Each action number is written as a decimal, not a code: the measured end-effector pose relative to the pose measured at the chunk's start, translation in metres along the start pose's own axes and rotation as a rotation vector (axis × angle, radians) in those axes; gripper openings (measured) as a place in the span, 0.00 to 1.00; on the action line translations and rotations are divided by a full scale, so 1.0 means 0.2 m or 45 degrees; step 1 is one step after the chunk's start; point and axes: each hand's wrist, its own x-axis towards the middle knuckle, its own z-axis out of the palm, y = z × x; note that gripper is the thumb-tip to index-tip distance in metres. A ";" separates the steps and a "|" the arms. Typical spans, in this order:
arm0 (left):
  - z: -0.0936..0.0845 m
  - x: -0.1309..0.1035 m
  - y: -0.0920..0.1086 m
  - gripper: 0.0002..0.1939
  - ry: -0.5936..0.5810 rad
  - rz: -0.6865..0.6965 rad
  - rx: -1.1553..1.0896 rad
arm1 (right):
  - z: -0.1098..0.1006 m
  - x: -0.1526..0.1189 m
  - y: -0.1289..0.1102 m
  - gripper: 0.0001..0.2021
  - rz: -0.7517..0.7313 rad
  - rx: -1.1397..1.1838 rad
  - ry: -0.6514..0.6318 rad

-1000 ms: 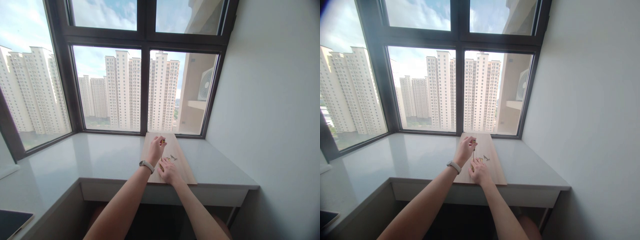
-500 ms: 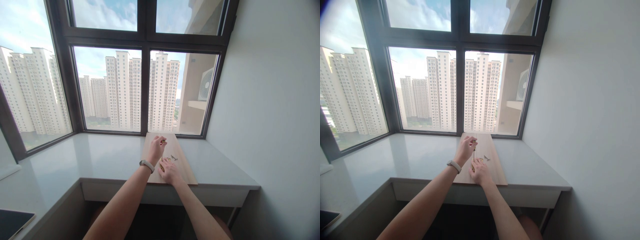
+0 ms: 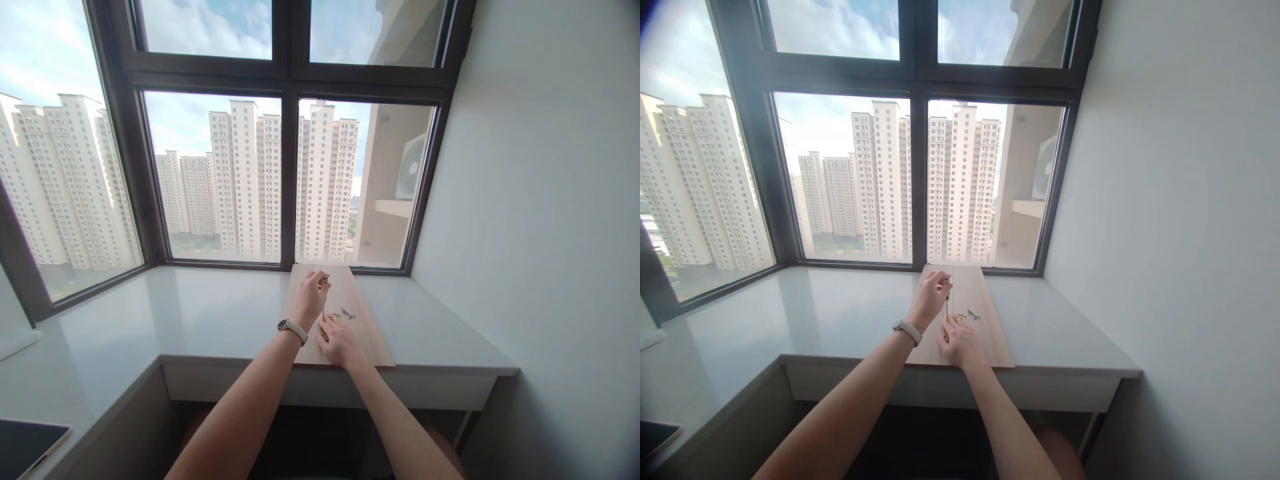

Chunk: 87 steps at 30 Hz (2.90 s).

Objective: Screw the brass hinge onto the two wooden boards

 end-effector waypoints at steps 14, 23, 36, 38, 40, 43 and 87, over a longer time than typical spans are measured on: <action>0.00 0.00 -0.01 0.07 -0.001 0.030 -0.008 | 0.00 0.00 0.00 0.29 -0.001 0.012 -0.030; 0.05 -0.02 -0.02 0.13 -0.016 0.077 -0.081 | 0.00 0.00 0.01 0.29 -0.025 0.004 -0.008; 0.04 -0.01 -0.03 0.14 0.015 0.017 -0.075 | 0.00 0.00 0.00 0.29 -0.018 0.005 -0.003; 0.03 -0.01 -0.03 0.14 0.017 0.031 -0.079 | 0.00 0.00 0.00 0.29 -0.019 0.007 -0.009; 0.02 -0.02 -0.03 0.12 0.021 0.053 -0.067 | -0.01 0.00 0.00 0.28 -0.011 0.009 -0.019; 0.02 -0.03 -0.02 0.09 0.043 0.060 -0.047 | -0.01 0.00 0.00 0.29 -0.003 0.009 -0.027; 0.02 -0.02 -0.01 0.09 0.017 0.050 -0.014 | -0.03 -0.01 -0.01 0.29 -0.006 0.013 -0.031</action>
